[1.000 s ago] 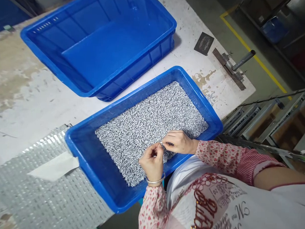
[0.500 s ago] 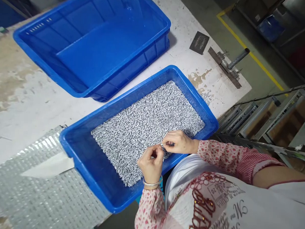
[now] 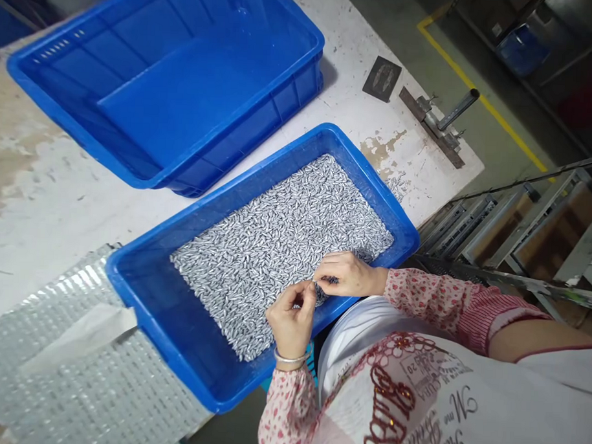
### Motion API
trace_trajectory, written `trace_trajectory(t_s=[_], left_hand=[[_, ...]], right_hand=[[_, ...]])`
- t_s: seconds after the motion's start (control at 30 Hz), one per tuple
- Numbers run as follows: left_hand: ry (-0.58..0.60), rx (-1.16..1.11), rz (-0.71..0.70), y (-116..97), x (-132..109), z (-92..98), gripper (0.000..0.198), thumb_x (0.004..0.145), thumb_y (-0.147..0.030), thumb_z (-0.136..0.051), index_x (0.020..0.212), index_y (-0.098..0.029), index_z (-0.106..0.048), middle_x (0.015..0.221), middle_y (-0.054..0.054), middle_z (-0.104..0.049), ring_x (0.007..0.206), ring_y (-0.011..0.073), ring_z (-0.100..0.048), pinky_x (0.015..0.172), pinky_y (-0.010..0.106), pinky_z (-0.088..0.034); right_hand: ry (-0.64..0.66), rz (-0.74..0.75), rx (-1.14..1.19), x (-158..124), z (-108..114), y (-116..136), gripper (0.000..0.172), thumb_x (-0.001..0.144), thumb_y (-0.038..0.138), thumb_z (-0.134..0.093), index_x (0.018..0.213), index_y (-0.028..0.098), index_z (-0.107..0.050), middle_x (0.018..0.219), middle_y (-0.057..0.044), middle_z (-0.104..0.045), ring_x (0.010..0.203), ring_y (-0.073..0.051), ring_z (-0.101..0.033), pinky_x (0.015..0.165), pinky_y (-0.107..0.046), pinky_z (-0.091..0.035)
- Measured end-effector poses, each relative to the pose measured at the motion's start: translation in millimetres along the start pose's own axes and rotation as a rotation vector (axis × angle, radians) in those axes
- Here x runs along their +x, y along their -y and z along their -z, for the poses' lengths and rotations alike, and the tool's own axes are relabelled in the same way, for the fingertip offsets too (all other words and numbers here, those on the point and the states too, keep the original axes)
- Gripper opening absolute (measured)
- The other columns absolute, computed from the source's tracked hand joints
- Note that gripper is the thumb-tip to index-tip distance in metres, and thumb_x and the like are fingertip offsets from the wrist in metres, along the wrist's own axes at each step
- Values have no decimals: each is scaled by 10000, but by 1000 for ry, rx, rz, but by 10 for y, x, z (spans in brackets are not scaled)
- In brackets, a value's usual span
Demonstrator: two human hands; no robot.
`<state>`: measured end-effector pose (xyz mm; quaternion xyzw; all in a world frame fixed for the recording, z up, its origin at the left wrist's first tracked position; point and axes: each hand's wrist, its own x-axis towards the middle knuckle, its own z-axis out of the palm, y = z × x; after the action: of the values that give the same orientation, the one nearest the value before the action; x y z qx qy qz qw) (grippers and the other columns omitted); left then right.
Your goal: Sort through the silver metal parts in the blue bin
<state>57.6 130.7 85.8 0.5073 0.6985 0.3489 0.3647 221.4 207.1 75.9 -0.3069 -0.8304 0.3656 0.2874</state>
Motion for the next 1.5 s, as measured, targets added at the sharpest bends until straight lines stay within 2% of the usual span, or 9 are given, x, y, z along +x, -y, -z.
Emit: trace_trajectory(t_s=[0.37, 0.6, 0.7, 0.83, 0.9, 1.03, 1.23, 1.37, 1.5], left_hand=[[22, -128, 91, 72, -28, -43, 173, 789, -326, -630, 764, -160, -669, 682, 11, -642, 596, 127, -549, 605, 242, -440], [128, -72, 156, 51, -53, -93, 279, 891, -346, -426, 671, -195, -506, 552, -44, -424, 523, 109, -383, 522, 242, -309], [153, 8, 138, 132, -120, -103, 356, 899, -368, -397, 583, -206, -421, 500, -50, -344, 488, 110, -332, 502, 260, -271], [206, 25, 186, 287, -210, -107, 392, 885, -453, -440, 592, -199, -492, 508, -37, -439, 507, 119, -415, 535, 257, -341], [206, 23, 216, 356, -238, -108, 389, 854, -499, -483, 634, -189, -566, 561, -15, -540, 559, 138, -496, 585, 263, -392], [138, 77, 301, 469, -281, -90, 404, 773, -568, -555, 709, -182, -655, 658, 19, -649, 643, 180, -583, 673, 294, -450], [-77, 195, 410, 705, -367, 46, 404, 721, -576, -596, 801, -191, -692, 723, 31, -689, 720, 219, -633, 735, 338, -476], [-309, 264, 401, 859, -421, 157, 363, 710, -515, -647, 838, -179, -695, 729, 38, -673, 704, 218, -623, 726, 349, -487], [-561, 277, 317, 863, -478, 236, 261, 802, -391, -555, 841, -165, -680, 710, 45, -635, 734, 223, -606, 778, 364, -480]], right_hand=[[-16, -251, 271, -42, 27, 52, 55, 739, 98, -628, 761, 147, -634, 647, 26, -604, 579, -81, -544, 584, -184, -441], [-22, -351, 392, -135, 107, -68, 51, 765, 162, -653, 812, 144, -660, 687, 22, -643, 605, -81, -564, 610, -194, -469], [-285, -442, 336, -173, 493, -402, 122, 809, 269, -654, 837, 151, -658, 780, -6, -673, 685, -100, -598, 669, -220, -492], [-786, -663, 217, -275, 1219, -1213, 187, 797, 333, -652, 897, 177, -626, 769, 11, -635, 691, -104, -584, 665, -223, -485], [-837, -802, 158, -372, 1458, -1650, 188, 752, 318, -668, 855, 168, -618, 728, 20, -613, 650, -100, -564, 653, -225, -478], [-612, -1060, -140, -613, 1523, -2212, 128, 726, 257, -654, 806, 157, -663, 715, 3, -645, 679, -130, -591, 692, -250, -471], [-243, -1003, -436, -782, 1377, -2354, 129, 787, 235, -628, 869, 186, -715, 844, -38, -713, 768, -164, -630, 723, -256, -465], [-308, -988, -421, -792, 1408, -2386, 147, 770, 243, -645, 885, 180, -710, 814, -27, -695, 770, -169, -625, 735, -263, -465], [-596, -876, -247, -685, 1475, -2281, 163, 822, 296, -586, 863, 163, -672, 753, -1, -641, 706, -140, -590, 724, -258, -465]])
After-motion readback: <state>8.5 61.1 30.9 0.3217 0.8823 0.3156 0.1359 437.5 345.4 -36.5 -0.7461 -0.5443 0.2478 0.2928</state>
